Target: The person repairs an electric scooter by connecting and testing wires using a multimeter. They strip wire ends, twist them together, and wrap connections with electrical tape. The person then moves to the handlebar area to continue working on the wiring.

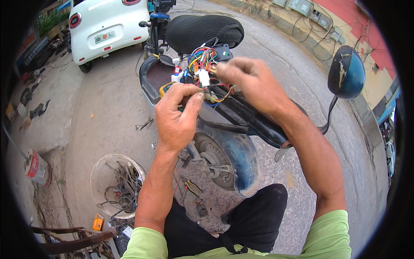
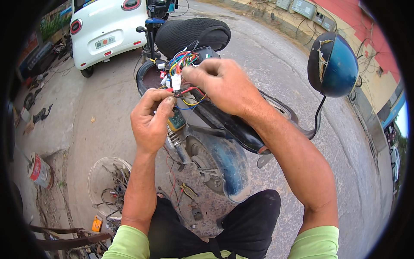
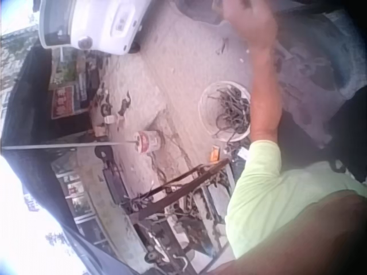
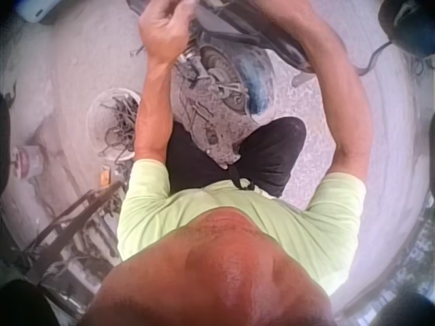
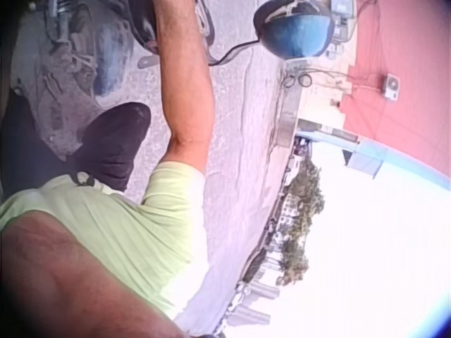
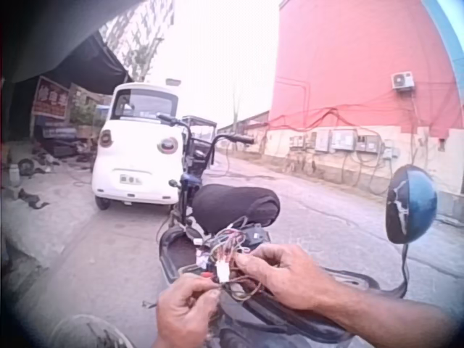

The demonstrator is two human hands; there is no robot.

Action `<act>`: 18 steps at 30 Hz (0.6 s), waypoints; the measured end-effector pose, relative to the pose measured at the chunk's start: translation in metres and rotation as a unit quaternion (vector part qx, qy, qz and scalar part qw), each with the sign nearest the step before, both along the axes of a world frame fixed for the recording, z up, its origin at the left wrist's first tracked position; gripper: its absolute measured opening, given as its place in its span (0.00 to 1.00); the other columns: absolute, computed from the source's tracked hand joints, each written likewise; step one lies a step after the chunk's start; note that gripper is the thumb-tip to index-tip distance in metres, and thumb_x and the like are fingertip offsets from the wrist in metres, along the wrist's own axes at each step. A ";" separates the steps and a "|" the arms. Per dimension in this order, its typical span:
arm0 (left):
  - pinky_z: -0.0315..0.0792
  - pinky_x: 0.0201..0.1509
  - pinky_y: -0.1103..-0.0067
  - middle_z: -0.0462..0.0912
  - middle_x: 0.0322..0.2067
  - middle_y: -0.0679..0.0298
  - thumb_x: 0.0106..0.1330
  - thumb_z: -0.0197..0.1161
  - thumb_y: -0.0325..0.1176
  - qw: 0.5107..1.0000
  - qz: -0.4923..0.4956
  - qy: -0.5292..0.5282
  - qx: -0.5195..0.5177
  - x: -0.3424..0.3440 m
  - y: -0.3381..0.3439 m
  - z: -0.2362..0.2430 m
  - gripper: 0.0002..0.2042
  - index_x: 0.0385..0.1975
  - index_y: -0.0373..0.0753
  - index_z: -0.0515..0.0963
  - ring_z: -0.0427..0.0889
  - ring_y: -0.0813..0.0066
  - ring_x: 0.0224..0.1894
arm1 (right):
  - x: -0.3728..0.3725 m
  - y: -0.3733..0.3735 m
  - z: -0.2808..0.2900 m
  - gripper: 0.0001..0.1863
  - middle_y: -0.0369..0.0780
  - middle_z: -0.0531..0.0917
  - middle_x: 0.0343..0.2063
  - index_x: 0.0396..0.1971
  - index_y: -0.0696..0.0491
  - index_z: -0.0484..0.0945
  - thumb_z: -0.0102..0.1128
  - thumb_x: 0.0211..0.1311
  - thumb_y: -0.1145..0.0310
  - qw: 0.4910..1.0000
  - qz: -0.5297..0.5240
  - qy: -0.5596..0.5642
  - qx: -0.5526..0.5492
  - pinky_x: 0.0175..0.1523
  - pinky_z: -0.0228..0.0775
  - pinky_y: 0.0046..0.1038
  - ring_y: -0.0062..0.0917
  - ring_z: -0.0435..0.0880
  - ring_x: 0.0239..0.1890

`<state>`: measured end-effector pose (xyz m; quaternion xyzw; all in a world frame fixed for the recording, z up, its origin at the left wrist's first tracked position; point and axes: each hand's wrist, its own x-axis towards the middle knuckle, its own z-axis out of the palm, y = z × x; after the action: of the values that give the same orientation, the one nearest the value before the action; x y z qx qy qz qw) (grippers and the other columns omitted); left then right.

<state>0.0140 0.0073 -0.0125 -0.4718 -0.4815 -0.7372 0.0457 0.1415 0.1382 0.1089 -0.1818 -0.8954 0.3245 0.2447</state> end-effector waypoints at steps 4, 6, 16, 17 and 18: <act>0.70 0.33 0.85 0.81 0.31 0.67 0.70 0.61 0.24 0.998 0.001 -0.057 -0.014 -0.002 0.001 -0.002 0.03 0.38 0.31 0.80 0.76 0.85 0.28 | 0.004 0.010 0.007 0.22 0.37 0.87 0.35 0.40 0.56 0.85 0.55 0.70 0.50 0.978 -0.064 0.193 -0.038 0.46 0.66 0.25 0.20 0.81 0.41; 0.70 0.32 0.84 0.81 0.30 0.67 0.70 0.61 0.24 0.993 -0.024 -0.119 -0.004 -0.004 0.002 -0.002 0.03 0.37 0.32 0.80 0.76 0.85 0.27 | 0.002 0.016 0.008 0.22 0.37 0.88 0.36 0.43 0.55 0.85 0.54 0.71 0.51 0.960 -0.071 0.263 -0.058 0.46 0.65 0.26 0.20 0.82 0.42; 0.69 0.33 0.83 0.83 0.29 0.62 0.70 0.62 0.31 0.983 -0.028 -0.179 -0.020 -0.024 0.008 -0.011 0.07 0.37 0.33 0.79 0.75 0.81 0.26 | 0.004 0.016 0.009 0.23 0.37 0.88 0.37 0.43 0.55 0.85 0.53 0.70 0.50 0.948 -0.053 0.305 -0.079 0.49 0.65 0.28 0.20 0.82 0.42; 0.69 0.33 0.83 0.84 0.29 0.62 0.70 0.62 0.31 0.981 -0.035 -0.188 -0.021 -0.025 0.008 -0.011 0.07 0.37 0.33 0.79 0.76 0.81 0.26 | 0.004 0.015 0.009 0.23 0.37 0.88 0.37 0.43 0.55 0.85 0.53 0.70 0.50 0.947 -0.054 0.306 -0.080 0.49 0.65 0.29 0.20 0.82 0.42; 0.69 0.33 0.83 0.84 0.30 0.62 0.70 0.62 0.31 0.979 -0.040 -0.197 -0.023 -0.025 0.008 -0.011 0.07 0.38 0.33 0.79 0.76 0.80 0.26 | 0.005 0.016 0.009 0.23 0.37 0.88 0.37 0.43 0.55 0.85 0.53 0.70 0.50 0.947 -0.050 0.306 -0.083 0.50 0.65 0.29 0.20 0.82 0.42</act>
<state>-0.0107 0.0154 -0.0236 -0.3372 -0.4783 -0.8058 -0.0903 0.1462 0.1541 0.1178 -0.1375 -0.7370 0.4250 0.5072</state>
